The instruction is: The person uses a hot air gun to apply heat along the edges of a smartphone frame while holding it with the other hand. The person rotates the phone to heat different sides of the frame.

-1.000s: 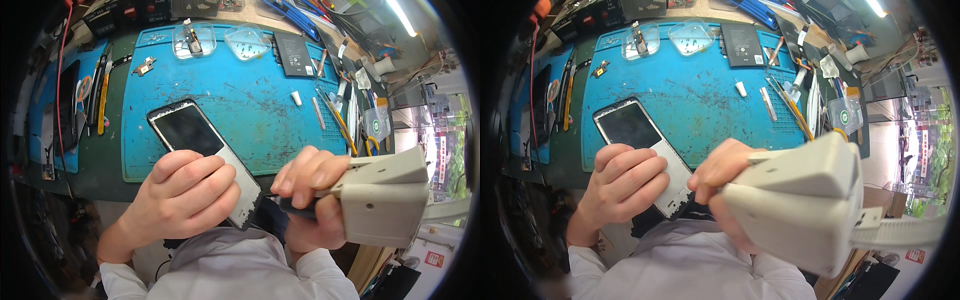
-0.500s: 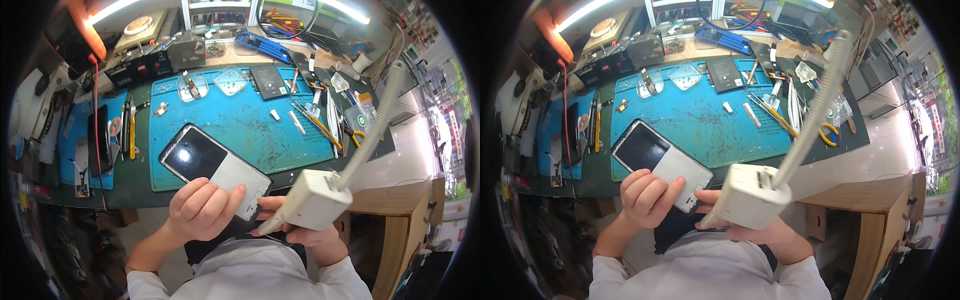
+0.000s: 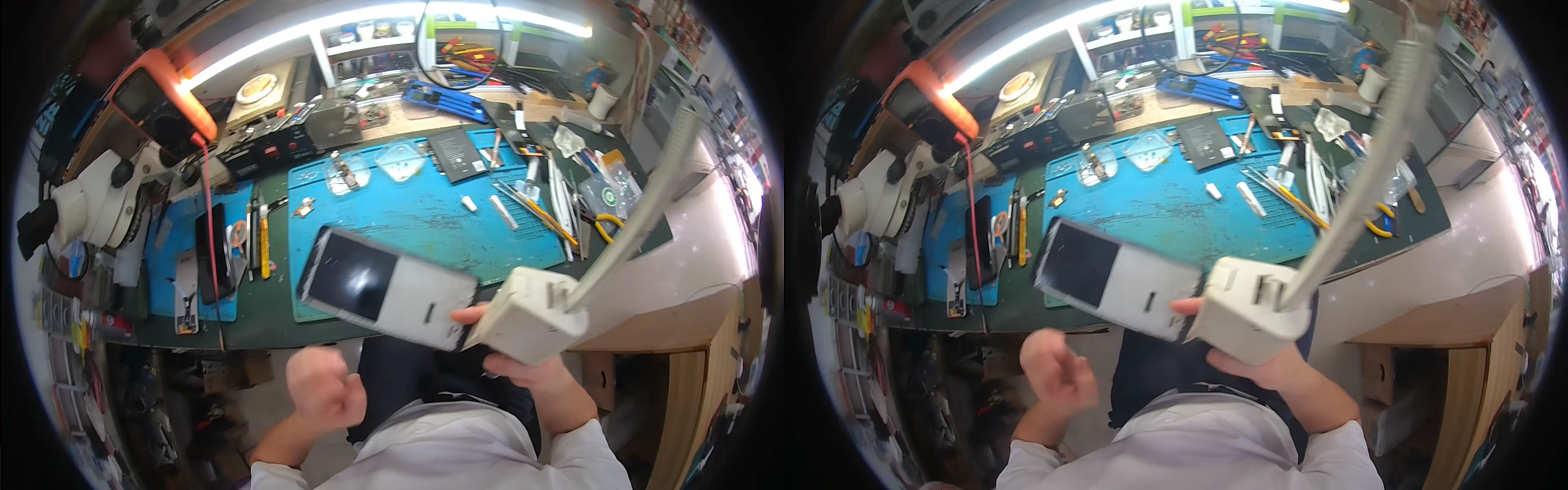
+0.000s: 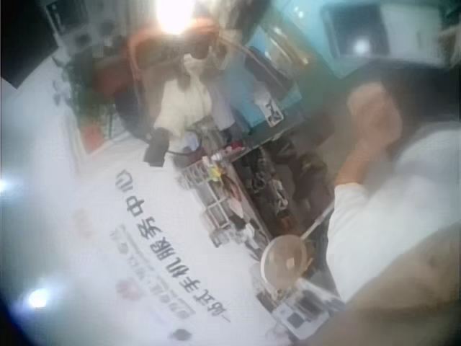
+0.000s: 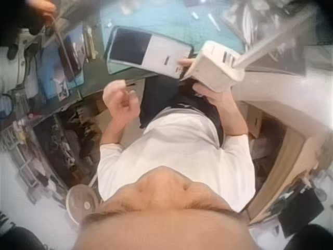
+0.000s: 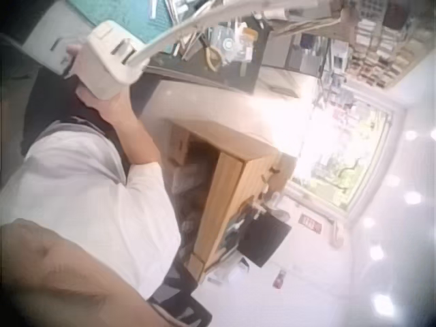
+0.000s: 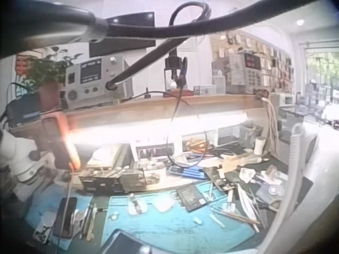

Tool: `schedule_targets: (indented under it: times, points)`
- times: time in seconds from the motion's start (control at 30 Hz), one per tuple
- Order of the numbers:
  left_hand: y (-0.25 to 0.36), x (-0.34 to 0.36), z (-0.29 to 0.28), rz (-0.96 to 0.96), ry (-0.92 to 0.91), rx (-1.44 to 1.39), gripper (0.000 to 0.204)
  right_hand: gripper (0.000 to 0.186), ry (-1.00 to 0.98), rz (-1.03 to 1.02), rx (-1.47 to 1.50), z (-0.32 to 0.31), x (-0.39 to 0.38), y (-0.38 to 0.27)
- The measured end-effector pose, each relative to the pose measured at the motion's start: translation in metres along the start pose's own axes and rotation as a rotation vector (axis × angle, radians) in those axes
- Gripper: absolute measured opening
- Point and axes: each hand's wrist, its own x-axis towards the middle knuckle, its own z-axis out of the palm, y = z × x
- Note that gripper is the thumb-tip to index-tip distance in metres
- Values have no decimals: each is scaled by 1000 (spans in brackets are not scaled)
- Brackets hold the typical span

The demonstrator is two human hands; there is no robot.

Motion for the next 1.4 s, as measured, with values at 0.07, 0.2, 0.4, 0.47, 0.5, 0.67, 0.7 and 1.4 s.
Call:
schedule_targets:
  times: [0.07,0.2,0.4,0.47,0.5,0.67,0.7,1.4]
  points:
    - [20,7,5,-679,231,-656,47,63,106,-8,-62,-7,-3,-6]
    - [20,23,-9,-1254,265,-1104,52,66,264,-97,-48,-15,-1,-2]
    - [5,20,-5,-1353,202,-1233,53,51,96,-141,-131,-28,-5,0]
    - [0,20,1,-1276,87,-1221,63,50,86,-165,-80,-22,-5,0]
    - [-3,20,4,-1234,33,-1211,69,49,87,-161,-49,-19,-4,0]
    - [-16,18,24,-885,-136,-1189,114,52,22,61,205,-4,5,-6]
    - [-13,24,22,-940,-166,-1131,122,53,-13,116,231,-6,6,-6]
    - [19,10,39,-972,135,-590,112,54,168,-680,267,-14,40,-9]
